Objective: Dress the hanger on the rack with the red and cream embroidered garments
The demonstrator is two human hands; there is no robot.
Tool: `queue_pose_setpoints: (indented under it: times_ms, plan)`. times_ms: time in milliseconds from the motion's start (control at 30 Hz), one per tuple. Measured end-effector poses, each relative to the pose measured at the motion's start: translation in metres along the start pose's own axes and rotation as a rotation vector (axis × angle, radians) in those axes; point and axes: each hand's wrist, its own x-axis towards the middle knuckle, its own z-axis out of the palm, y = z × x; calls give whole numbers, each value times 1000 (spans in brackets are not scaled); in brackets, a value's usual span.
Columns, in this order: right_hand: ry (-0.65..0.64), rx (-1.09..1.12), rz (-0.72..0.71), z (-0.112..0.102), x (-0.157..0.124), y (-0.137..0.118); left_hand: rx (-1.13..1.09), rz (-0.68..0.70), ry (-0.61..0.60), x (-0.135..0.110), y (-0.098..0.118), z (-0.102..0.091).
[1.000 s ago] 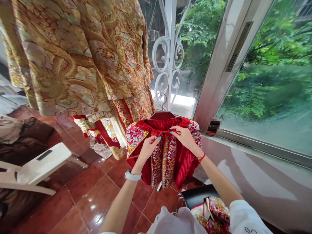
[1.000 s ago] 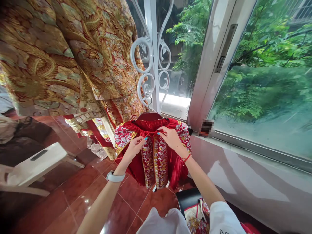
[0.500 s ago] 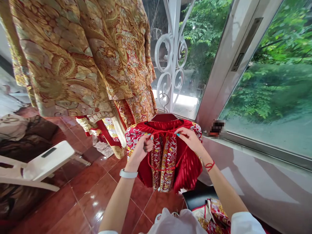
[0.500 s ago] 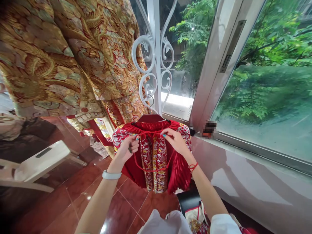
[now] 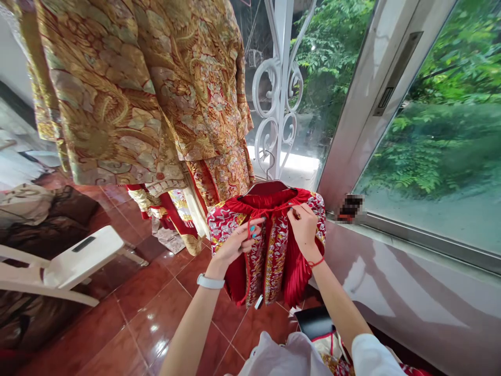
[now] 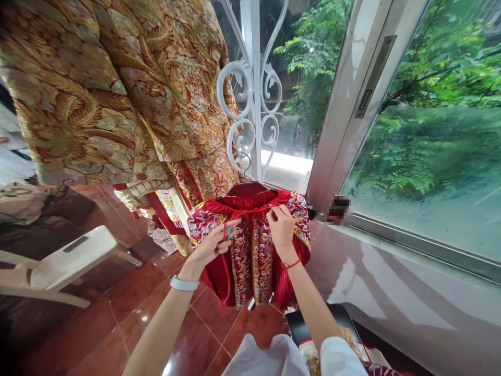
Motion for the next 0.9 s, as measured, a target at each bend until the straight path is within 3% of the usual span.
queue_pose_setpoints:
  times_ms: [67,133,200,267,333,400,567,767,900]
  plan:
    - [107,106,33,12,5,-7,116,114,66,4,7,2]
    - [77,239,46,20,14,-11,299,239,147,11,12,6]
    - [-120,371,20,22,25,-14,537,369,256,20,16,11]
    - [-398,464,-38,20,37,-16,754,461,321,29,18,17]
    - [-602,510,-96,15,44,-17,914,498,299,36,19,21]
    - [-690,545,-128,10,48,-19,1017,514,241,42,19,24]
    - [-728,584,-140,4,47,-20,1183,500,159,48,17,23]
    - [-790,537,-179,2,53,-15,1364,461,202,48,18,22]
    - [-801,516,-192,9,48,-9,1304,514,149,48,18,13]
